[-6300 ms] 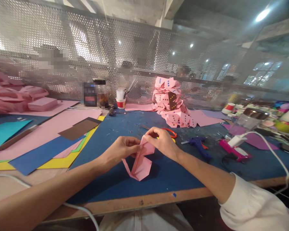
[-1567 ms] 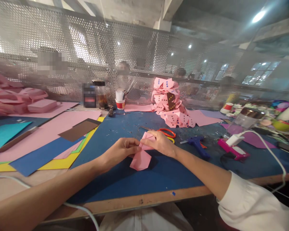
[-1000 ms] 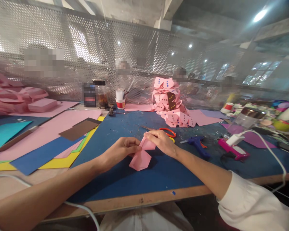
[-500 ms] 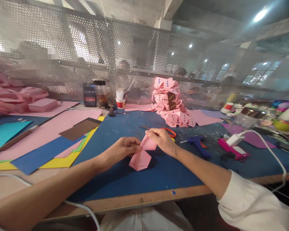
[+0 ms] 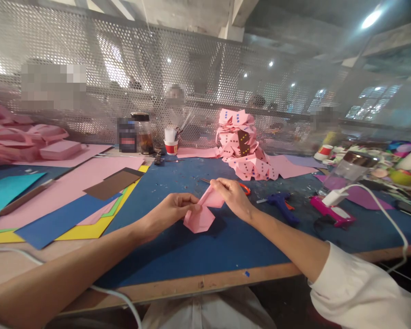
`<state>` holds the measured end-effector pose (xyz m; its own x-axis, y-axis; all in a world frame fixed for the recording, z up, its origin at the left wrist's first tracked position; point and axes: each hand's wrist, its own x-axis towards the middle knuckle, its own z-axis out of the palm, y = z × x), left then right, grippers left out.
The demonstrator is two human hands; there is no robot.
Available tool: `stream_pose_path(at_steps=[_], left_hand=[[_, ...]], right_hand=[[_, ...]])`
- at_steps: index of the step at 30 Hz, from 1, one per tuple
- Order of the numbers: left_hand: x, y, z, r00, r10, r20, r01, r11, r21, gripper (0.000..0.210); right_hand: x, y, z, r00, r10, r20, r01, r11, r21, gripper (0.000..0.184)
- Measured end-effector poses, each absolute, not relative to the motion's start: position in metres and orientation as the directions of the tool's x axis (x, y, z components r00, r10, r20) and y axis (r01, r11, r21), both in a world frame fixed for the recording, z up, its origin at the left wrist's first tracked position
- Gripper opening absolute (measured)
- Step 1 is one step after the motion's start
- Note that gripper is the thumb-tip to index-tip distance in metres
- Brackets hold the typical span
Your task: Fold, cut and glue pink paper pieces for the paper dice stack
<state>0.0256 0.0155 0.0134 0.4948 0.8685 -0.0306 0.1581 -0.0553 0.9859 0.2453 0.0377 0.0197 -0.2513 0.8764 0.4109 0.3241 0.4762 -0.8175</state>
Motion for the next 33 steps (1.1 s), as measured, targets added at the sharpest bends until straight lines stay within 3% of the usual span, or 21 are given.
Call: stream_pose_path(at_steps=[14,23,33], left_hand=[[0.026,0.016,0.013,0.504,0.862,-0.054,0.115,-0.005,0.993,0.030],[0.024,0.018,0.011,0.520,0.853,-0.043,0.079,0.003,0.997,0.025],[0.023,0.017,0.020,0.430,0.902,-0.036,0.113,-0.014,0.994,0.039]], right_hand=[[0.248,0.038,0.020,-0.226,0.878,0.422,0.300,0.475,-0.827,0.044],[0.248,0.038,0.023,-0.237,0.875,0.422,0.241,0.474,-0.847,0.033],[0.249,0.030,0.031,-0.282,0.860,0.425,0.250,0.494,-0.833,0.032]])
